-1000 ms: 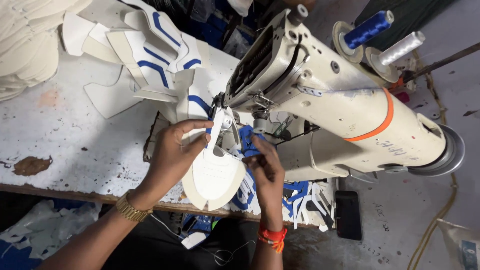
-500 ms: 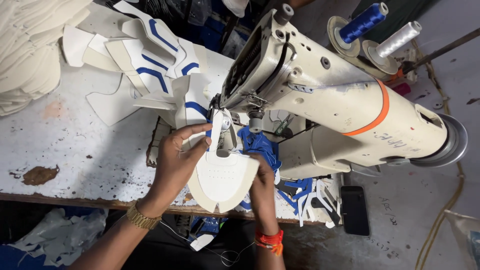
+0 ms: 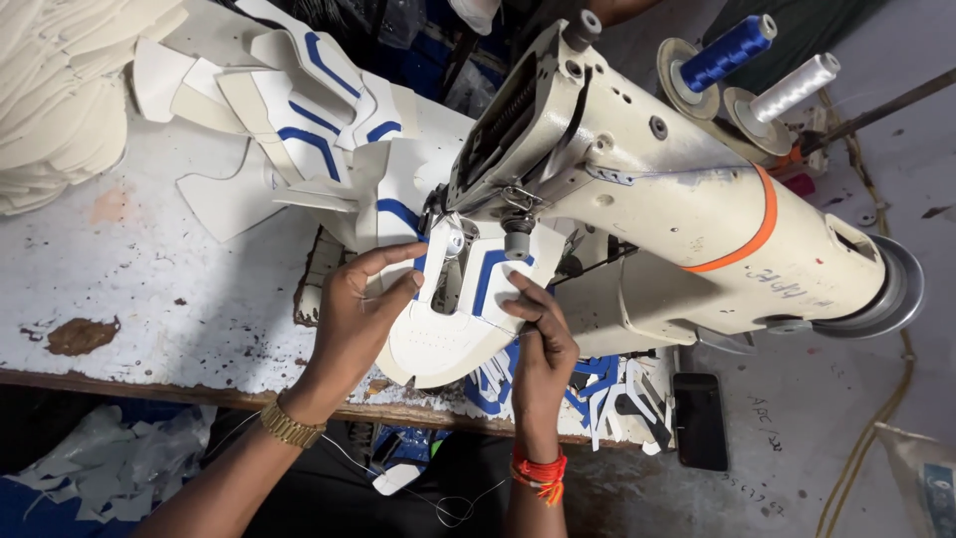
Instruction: The person aligns white shoe parts with blue tape and sews them using a sewing machine. They repeatedly pick up parts, position them under the needle, sew, and trim excess thread with scissors.
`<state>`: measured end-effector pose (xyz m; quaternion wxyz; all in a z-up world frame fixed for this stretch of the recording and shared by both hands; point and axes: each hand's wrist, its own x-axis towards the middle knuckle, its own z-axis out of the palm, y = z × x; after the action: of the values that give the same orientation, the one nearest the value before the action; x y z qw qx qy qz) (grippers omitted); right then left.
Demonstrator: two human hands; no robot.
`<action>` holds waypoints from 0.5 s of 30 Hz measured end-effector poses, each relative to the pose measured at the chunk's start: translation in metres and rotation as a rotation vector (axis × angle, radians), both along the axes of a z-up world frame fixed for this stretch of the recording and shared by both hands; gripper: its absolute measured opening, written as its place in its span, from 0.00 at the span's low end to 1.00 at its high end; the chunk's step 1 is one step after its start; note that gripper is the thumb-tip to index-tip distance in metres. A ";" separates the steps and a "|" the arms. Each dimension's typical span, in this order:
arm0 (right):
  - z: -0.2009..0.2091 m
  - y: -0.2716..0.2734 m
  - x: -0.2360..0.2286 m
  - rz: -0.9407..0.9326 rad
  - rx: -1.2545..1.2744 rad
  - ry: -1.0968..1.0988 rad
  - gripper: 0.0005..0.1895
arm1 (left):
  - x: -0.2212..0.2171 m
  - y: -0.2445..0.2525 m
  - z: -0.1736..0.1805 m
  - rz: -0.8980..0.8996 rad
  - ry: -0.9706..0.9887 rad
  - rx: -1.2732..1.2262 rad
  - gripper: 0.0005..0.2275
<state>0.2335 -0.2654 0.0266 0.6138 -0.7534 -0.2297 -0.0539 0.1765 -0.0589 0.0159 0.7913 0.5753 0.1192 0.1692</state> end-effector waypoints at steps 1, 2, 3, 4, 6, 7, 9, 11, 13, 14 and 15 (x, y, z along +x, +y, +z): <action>-0.002 0.002 0.000 -0.032 0.015 0.012 0.20 | 0.000 0.001 0.002 0.000 0.003 0.004 0.15; -0.005 0.004 0.000 -0.066 0.030 0.023 0.20 | -0.001 0.002 0.003 -0.001 0.007 0.007 0.15; -0.009 0.004 0.003 -0.066 0.030 0.020 0.20 | 0.001 0.003 0.004 -0.001 0.004 0.007 0.15; -0.013 0.004 0.005 -0.063 0.098 0.064 0.19 | 0.001 0.003 0.005 -0.008 0.005 -0.011 0.15; -0.019 0.007 0.006 -0.059 0.163 0.108 0.18 | 0.002 0.002 0.003 -0.013 0.007 -0.032 0.15; -0.021 0.009 0.004 -0.035 0.259 0.062 0.16 | 0.002 0.002 0.001 -0.008 0.005 -0.026 0.15; -0.017 0.020 0.001 -0.008 0.360 0.007 0.13 | 0.006 0.002 -0.002 -0.003 -0.006 -0.013 0.14; -0.009 0.034 -0.007 -0.105 0.604 0.237 0.24 | 0.009 0.001 -0.006 0.021 -0.016 0.016 0.13; -0.006 0.036 -0.013 -0.183 0.614 0.421 0.27 | 0.004 0.003 -0.002 -0.013 -0.022 -0.002 0.14; -0.003 0.040 -0.013 -0.242 0.628 0.595 0.31 | 0.004 0.007 0.002 -0.035 -0.044 -0.012 0.15; -0.001 0.039 -0.011 -0.244 0.630 0.595 0.31 | 0.003 0.008 0.003 -0.036 -0.043 -0.010 0.15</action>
<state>0.2223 -0.2265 0.0253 0.8419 -0.5339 0.0748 0.0259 0.1795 -0.0509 0.0189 0.7994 0.5698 0.0925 0.1665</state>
